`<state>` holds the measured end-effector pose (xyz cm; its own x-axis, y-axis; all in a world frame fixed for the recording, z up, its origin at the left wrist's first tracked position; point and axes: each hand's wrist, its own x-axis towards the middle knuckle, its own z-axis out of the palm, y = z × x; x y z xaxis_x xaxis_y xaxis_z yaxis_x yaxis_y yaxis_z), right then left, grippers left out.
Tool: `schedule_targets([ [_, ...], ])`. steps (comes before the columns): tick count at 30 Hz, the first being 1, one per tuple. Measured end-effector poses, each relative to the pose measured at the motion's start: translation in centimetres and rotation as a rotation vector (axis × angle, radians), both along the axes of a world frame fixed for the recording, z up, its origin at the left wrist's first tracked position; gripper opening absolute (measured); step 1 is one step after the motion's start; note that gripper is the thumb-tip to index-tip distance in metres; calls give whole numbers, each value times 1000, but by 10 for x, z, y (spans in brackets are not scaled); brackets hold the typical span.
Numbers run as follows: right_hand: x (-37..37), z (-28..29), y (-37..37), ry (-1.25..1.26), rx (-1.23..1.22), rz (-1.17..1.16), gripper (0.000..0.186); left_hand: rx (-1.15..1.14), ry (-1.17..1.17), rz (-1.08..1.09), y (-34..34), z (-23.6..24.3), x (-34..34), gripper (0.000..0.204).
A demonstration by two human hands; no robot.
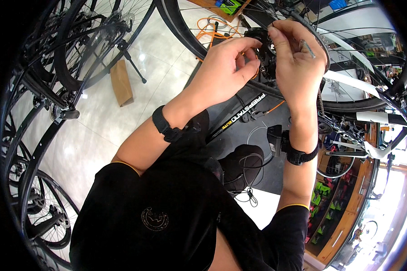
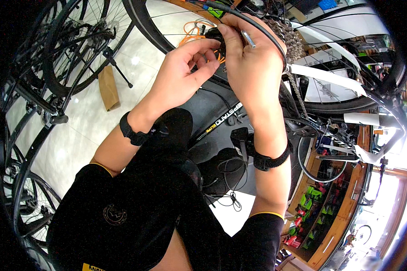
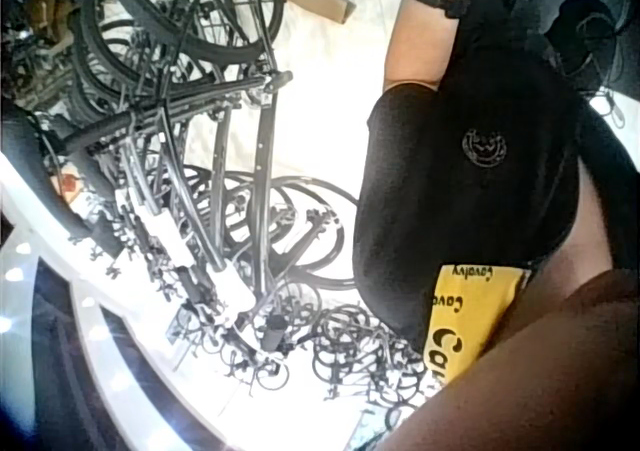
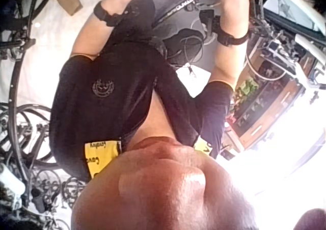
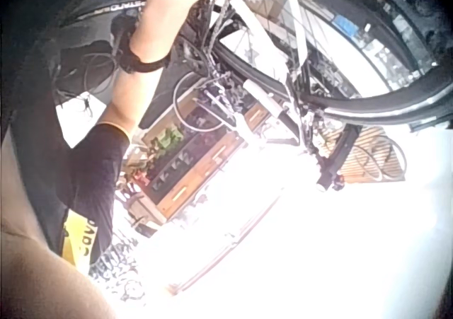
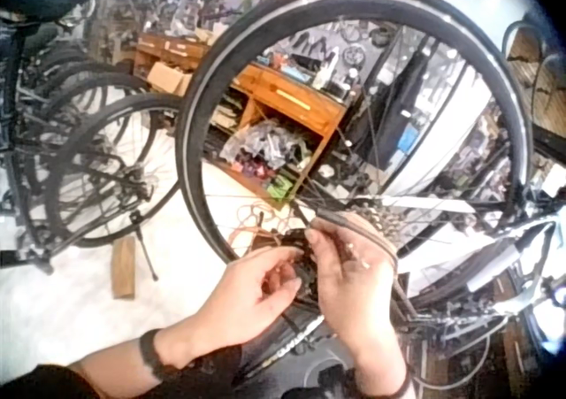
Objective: The person uses an Allen key to adjust the rear derailleur of a bicycle mounted on a repair stand. They repeatedly tighten and loosen the barrel adjuster while checking the cable tension and derailleur position.
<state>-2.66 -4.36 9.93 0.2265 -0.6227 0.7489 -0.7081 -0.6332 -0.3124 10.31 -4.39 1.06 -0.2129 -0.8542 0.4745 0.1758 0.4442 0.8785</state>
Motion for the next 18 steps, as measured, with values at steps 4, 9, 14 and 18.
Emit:
schedule_targets([
  [4, 4, 4, 1, 87, -30, -29, 10, 17, -12, -3, 1, 1, -3, 32],
  [9, 6, 1, 3, 33, -1, -110, 11, -25, 44, 59, 0, -3, -8, 31],
  [14, 13, -7, 6, -7, -54, -133, 9, -72, 48, 94, -2, -6, -10, 30],
  [18, 20, -3, 4, 120, -134, -222, 6, -91, 77, 64, -1, -4, -10, 28],
])
